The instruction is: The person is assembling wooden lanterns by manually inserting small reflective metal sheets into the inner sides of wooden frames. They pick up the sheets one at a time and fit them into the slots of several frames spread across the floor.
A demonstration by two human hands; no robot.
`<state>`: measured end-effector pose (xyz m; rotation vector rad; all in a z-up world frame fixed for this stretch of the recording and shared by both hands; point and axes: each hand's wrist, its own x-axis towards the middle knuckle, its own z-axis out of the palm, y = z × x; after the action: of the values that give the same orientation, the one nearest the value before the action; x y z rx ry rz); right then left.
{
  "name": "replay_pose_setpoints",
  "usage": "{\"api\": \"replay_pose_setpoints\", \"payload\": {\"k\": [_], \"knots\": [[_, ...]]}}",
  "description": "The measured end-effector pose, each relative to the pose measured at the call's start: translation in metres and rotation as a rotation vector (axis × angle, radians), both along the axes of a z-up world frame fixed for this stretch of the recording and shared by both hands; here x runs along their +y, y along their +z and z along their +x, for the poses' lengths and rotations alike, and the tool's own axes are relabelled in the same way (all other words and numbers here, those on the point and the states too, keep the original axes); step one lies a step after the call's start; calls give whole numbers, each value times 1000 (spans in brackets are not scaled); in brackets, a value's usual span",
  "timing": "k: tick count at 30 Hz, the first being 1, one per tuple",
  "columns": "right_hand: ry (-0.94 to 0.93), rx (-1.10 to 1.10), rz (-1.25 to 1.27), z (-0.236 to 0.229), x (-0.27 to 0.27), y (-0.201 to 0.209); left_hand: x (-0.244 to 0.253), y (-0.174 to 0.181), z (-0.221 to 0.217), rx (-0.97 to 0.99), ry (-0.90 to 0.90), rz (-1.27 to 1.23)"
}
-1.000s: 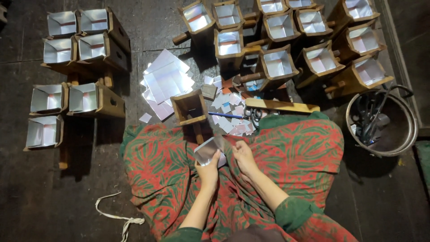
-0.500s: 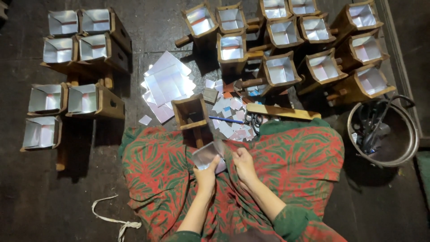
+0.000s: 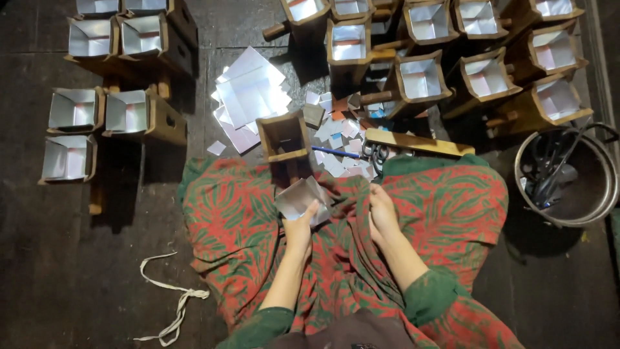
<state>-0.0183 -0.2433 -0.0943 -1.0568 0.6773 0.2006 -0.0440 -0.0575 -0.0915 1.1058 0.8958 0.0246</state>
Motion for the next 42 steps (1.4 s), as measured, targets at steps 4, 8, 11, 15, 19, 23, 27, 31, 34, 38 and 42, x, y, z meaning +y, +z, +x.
{"api": "replay_pose_setpoints", "payload": {"k": [4,8,11,15,19,23,27,31,34,38,42], "knots": [[30,-136,54,1,30,41,0,-6,-3,-10,-22,1],[269,-315,-89,-7,34,26,-2,-13,-6,-12,-49,25],[355,-391,-237,-8,34,20,-4,-8,-5,20,-74,39],[325,-378,-341,-10,37,15,-2,-33,-11,4,-98,60],[383,-387,-500,-14,39,3,-4,-39,-13,7,-89,68],[325,-365,-401,-16,42,-15,-6,-45,-17,-31,-69,139],[222,-412,-400,-15,40,-31,-12,-20,-13,-34,-67,272],[171,-457,-376,-3,23,-94,-15,-9,-7,47,-85,335],[192,-466,-391,6,12,-88,-6,-6,-5,233,-208,312],[22,-215,-325,19,-6,-40,0,-22,-6,218,-207,196],[37,-351,-256,8,11,14,-1,-9,-14,132,-400,257]]}}
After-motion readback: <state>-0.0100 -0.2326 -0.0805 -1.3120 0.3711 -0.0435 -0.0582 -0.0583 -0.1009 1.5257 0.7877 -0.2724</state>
